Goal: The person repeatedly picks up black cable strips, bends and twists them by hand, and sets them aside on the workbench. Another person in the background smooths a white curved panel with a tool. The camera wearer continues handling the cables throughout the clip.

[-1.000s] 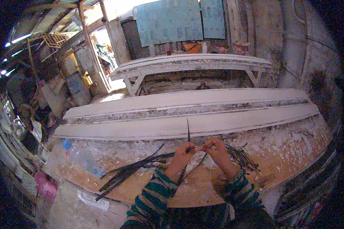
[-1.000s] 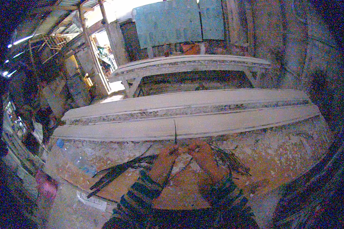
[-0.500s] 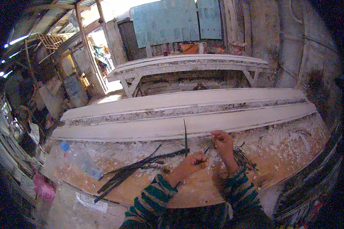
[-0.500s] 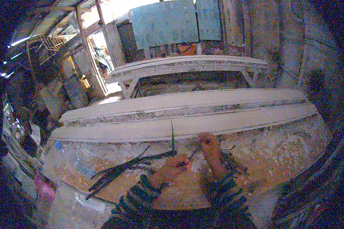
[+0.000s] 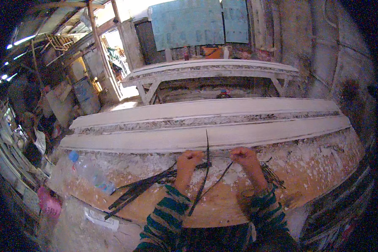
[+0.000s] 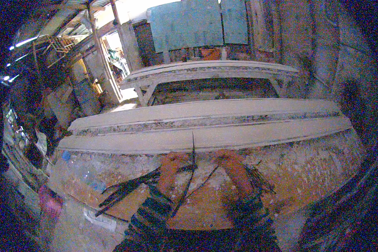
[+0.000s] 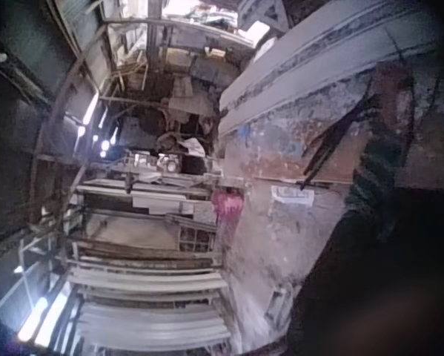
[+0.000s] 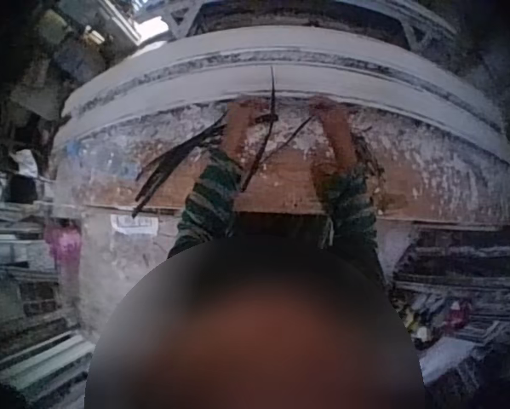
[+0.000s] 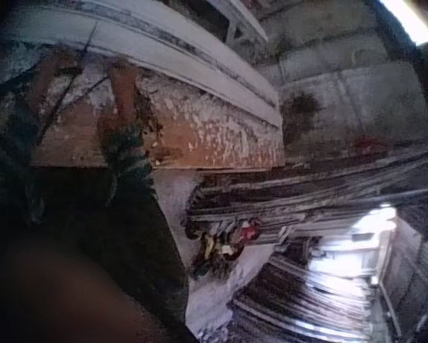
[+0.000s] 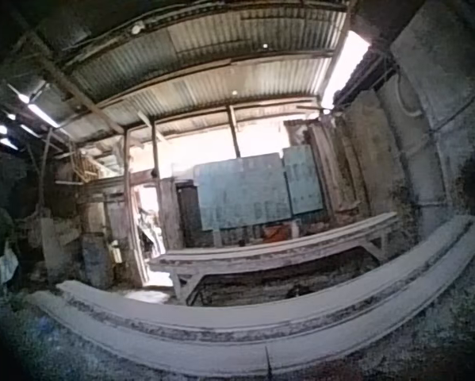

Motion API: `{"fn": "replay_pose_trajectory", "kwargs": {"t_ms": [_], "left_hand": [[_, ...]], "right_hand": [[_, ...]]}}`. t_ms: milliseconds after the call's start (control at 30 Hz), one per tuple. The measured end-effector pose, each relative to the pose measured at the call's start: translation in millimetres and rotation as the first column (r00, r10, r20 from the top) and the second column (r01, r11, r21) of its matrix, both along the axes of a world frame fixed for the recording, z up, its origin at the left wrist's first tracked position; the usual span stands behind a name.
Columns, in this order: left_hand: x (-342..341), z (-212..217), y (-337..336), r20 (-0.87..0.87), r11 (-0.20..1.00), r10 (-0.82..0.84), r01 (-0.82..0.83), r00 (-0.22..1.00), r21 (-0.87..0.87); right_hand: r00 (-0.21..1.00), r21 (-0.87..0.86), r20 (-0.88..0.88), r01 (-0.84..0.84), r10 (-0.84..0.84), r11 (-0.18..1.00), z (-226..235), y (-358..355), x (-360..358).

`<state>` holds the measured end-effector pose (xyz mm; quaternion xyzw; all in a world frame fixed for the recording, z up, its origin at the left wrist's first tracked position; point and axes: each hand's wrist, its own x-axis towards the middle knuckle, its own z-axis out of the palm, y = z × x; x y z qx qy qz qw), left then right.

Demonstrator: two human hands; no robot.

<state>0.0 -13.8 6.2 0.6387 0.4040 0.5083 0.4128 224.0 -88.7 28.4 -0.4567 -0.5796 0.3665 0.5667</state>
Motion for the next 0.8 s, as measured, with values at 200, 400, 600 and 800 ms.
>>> {"fn": "replay_pose_trajectory", "kwargs": {"t_ms": [200, 400, 600, 800], "left_hand": [[-4.0, 9.1, -1.5, 0.016, 0.971, 0.24, -0.24, 0.971, 0.012], [-0.8, 8.3, -5.7, -0.036, 0.97, 0.217, -0.212, 0.975, 0.12], [7.2, 6.9, -14.8, -0.074, 0.968, 0.156, -0.138, 0.985, 0.21], [15.9, 6.8, -23.1, -0.188, 0.96, -0.197, 0.228, 0.962, 0.162]], "right_hand": [[0.843, -0.093, 0.274, -0.456, 0.463, 0.885, 19.9, -23.3, -36.3], [0.88, 0.049, 0.228, -0.437, 0.416, 0.898, 11.3, -18.0, -41.7], [0.939, 0.025, 0.264, -0.235, 0.22, 0.972, 8.1, -16.6, -32.7], [0.962, 0.221, 0.211, 0.126, -0.174, 0.967, -1.9, -3.2, -26.0]]}}
